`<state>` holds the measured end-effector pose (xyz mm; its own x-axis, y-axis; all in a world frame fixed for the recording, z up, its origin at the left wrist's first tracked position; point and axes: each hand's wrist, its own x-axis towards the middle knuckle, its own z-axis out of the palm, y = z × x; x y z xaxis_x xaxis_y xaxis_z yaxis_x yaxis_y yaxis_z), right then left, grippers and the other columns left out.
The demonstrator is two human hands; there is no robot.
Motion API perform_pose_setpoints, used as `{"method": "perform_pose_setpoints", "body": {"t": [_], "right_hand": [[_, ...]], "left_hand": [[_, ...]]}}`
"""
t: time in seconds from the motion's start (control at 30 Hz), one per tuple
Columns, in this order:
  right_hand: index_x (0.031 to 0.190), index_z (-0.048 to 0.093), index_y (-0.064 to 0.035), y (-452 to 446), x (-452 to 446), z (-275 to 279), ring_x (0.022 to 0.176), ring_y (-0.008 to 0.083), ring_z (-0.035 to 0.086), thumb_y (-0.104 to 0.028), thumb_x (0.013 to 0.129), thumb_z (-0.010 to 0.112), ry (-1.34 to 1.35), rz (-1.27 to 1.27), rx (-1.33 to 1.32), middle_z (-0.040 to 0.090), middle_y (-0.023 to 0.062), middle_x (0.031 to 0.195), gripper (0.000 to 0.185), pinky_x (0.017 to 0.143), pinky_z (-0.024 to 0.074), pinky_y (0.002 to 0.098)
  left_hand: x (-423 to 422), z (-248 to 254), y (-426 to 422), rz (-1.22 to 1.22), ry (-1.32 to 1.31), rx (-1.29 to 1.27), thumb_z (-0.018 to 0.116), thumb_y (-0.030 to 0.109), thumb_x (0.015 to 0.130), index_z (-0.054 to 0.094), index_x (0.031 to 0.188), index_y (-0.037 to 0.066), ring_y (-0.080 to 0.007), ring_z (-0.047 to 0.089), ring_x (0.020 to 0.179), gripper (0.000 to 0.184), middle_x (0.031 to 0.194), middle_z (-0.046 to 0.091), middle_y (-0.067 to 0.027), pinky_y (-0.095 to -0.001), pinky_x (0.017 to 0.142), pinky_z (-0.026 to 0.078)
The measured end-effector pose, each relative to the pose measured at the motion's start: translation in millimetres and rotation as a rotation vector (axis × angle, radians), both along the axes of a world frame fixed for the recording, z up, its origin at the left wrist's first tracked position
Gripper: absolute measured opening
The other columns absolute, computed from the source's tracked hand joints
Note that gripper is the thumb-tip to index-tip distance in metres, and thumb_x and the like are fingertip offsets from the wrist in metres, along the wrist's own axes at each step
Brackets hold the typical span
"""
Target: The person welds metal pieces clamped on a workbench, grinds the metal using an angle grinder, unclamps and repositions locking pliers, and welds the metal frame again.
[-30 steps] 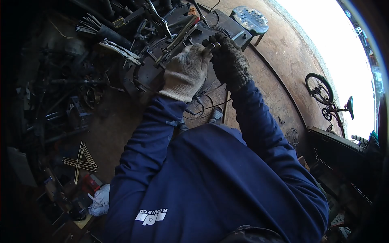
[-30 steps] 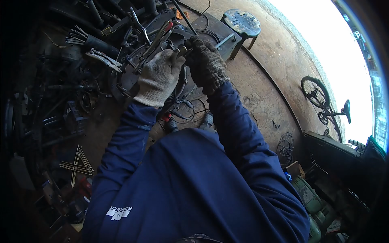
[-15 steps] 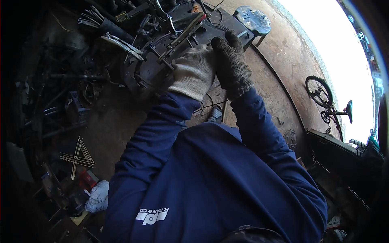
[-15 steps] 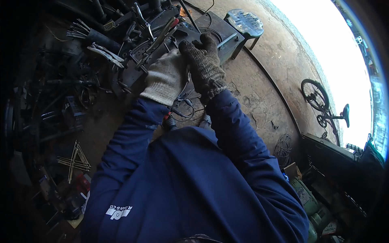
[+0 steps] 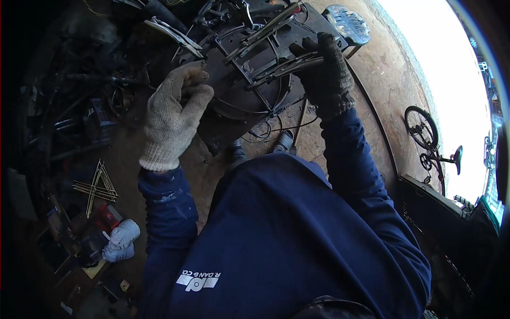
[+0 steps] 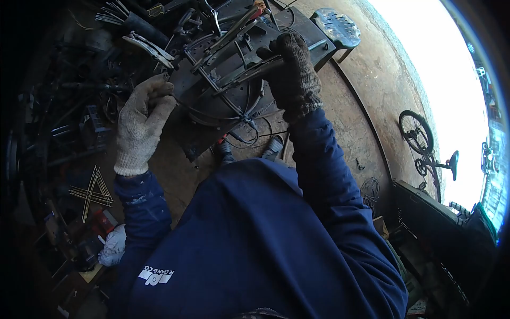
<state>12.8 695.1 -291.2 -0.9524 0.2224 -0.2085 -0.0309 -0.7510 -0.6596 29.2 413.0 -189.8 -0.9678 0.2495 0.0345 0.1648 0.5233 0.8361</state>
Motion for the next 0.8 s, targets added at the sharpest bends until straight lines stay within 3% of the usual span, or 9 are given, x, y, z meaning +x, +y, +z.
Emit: {"method": "perform_pose_setpoints", "body": {"t": [0.17,0.27,0.43,0.67,0.8], "right_hand": [[0.128,0.05,-0.0098,1,-10,4,0.109,0.0417,0.062,-0.035,0.088,0.073,-0.052,0.036,-0.001,0.059,0.0165,0.115,0.052,0.086,0.0529,0.0655],[0.131,0.048,-0.0071,-4,-11,6,0.11,0.042,0.061,-0.033,0.089,0.073,-0.065,0.021,0.022,0.058,0.017,0.116,0.055,0.087,0.0526,0.0646],[0.136,0.041,-0.0046,-7,-11,-1,0.108,0.0424,0.061,-0.03,0.087,0.075,-0.059,-0.049,-0.017,0.054,0.0185,0.12,0.065,0.087,0.0527,0.0645],[0.134,0.042,-0.0029,-7,-19,-15,0.098,0.0405,0.063,-0.028,0.087,0.074,-0.001,-0.094,0.001,0.054,0.0175,0.114,0.062,0.084,0.0542,0.0642],[0.13,0.045,-0.0006,-5,-25,-34,0.096,0.0408,0.066,-0.029,0.092,0.066,0.1,-0.11,0.464,0.056,0.0198,0.117,0.052,0.081,0.0568,0.0615]], "left_hand": [[22,-18,-6,0.023,-0.15,0.04,0.069,0.006,0.091,0.059,0.128,0.004,-0.0127,0.065,0.1,0.039,0.114,0.068,-0.0095,-0.0273,0.088,0.052],[24,-27,-9,0.009,-0.074,0.035,0.072,0.009,0.089,0.061,0.124,0.004,-0.0147,0.069,0.094,0.037,0.109,0.069,-0.0097,-0.0282,0.08,0.056],[25,-26,-7,-0.008,-0.058,-0.001,0.071,0.011,0.089,0.061,0.123,0.004,-0.0164,0.069,0.095,0.036,0.108,0.069,-0.0103,-0.0291,0.08,0.056],[24,-34,-5,-0.04,-0.043,0.001,0.071,0.013,0.09,0.061,0.124,0.005,-0.0162,0.069,0.093,0.037,0.107,0.07,-0.0092,-0.0296,0.08,0.056],[25,-33,-5,-0.036,-0.033,-0.028,0.071,0.013,0.09,0.061,0.124,0.005,-0.0159,0.069,0.092,0.037,0.107,0.069,-0.0089,-0.0296,0.079,0.056]]}}
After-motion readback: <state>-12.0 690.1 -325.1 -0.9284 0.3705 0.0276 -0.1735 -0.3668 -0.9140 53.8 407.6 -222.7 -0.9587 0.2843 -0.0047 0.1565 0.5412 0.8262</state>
